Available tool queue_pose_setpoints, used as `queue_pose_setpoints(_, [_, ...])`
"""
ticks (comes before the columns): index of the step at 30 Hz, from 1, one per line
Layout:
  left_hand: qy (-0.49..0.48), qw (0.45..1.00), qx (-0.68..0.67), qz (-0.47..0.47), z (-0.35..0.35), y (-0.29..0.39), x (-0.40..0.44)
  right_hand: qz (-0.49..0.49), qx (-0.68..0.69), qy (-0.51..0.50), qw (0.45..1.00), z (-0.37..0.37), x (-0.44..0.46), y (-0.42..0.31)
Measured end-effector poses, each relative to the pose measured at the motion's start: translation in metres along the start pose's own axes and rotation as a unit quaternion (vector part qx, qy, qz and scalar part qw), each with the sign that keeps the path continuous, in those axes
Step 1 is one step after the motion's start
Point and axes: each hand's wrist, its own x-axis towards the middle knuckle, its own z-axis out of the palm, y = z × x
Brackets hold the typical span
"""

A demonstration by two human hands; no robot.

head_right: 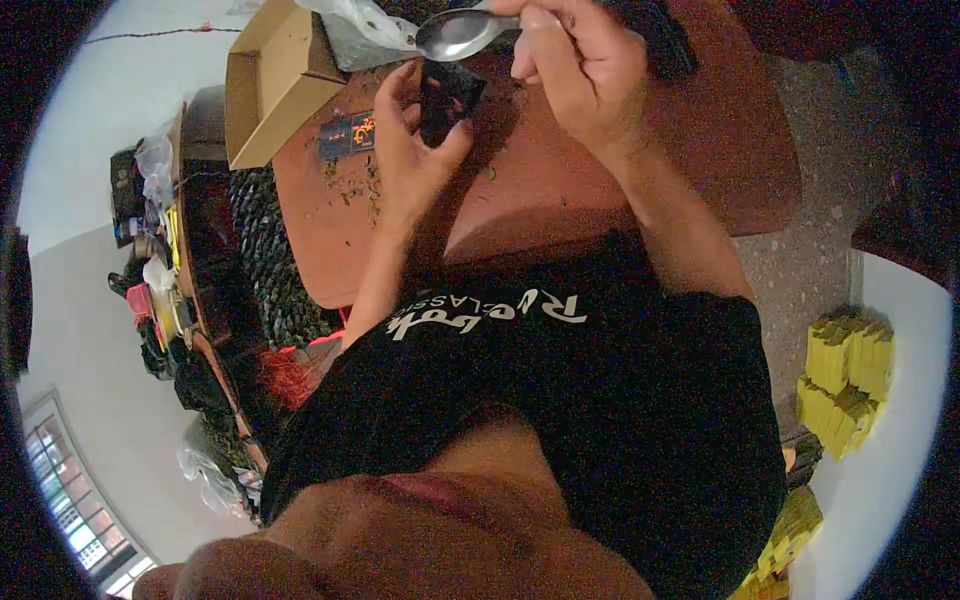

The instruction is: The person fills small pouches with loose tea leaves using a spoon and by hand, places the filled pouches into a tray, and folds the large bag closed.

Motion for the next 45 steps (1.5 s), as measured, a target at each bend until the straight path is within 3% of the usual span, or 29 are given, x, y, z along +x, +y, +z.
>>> queue_pose_setpoints(2, [0.024,0.999,0.013,0.016,0.001,-0.003,0.001,-0.031,-0.034,-0.007,0.999,0.0,-0.001,0.0])
queue_pose_setpoints(11, [0.073,0.991,0.07,0.091,-0.001,-0.017,0.007,-0.006,-0.088,-0.071,0.994,0.002,-0.003,-0.005])
queue_pose_setpoints(17, [0.07,0.993,0.025,0.094,0.001,-0.018,0.006,0.051,-0.082,-0.158,0.983,0.009,-0.002,-0.008])
queue_pose_setpoints(23, [0.086,0.994,0.02,0.071,0.004,-0.013,0.006,0.207,0.114,-0.144,0.961,0.009,0.001,0.001])
queue_pose_setpoints(26, [0.094,0.992,0.033,0.072,0.004,-0.013,0.004,0.225,0.085,-0.155,0.958,0.01,0.001,0.001])
queue_pose_setpoints(29, [0.1,0.991,0.049,0.076,0.002,-0.011,0.005,0.21,0.112,-0.171,0.956,0.009,0.001,0.001])
queue_pose_setpoints(32, [0.112,0.992,0.024,0.059,0.002,-0.013,0.004,0.133,-0.008,-0.192,0.972,0.011,-0.005,-0.001])
queue_pose_setpoints(35, [0.124,0.991,-0.014,0.049,0.005,-0.023,0.004,-0.142,-0.148,-0.177,0.963,0.018,-0.006,0.006])
queue_pose_setpoints(41, [0.117,0.99,-0.002,0.075,0.003,-0.023,0.005,-0.201,-0.179,-0.149,0.952,0.021,-0.006,0.014])
queue_pose_setpoints(45, [0.112,0.991,-0.026,0.069,0.007,-0.024,0.005,-0.055,-0.146,-0.192,0.969,0.018,-0.008,0.005])
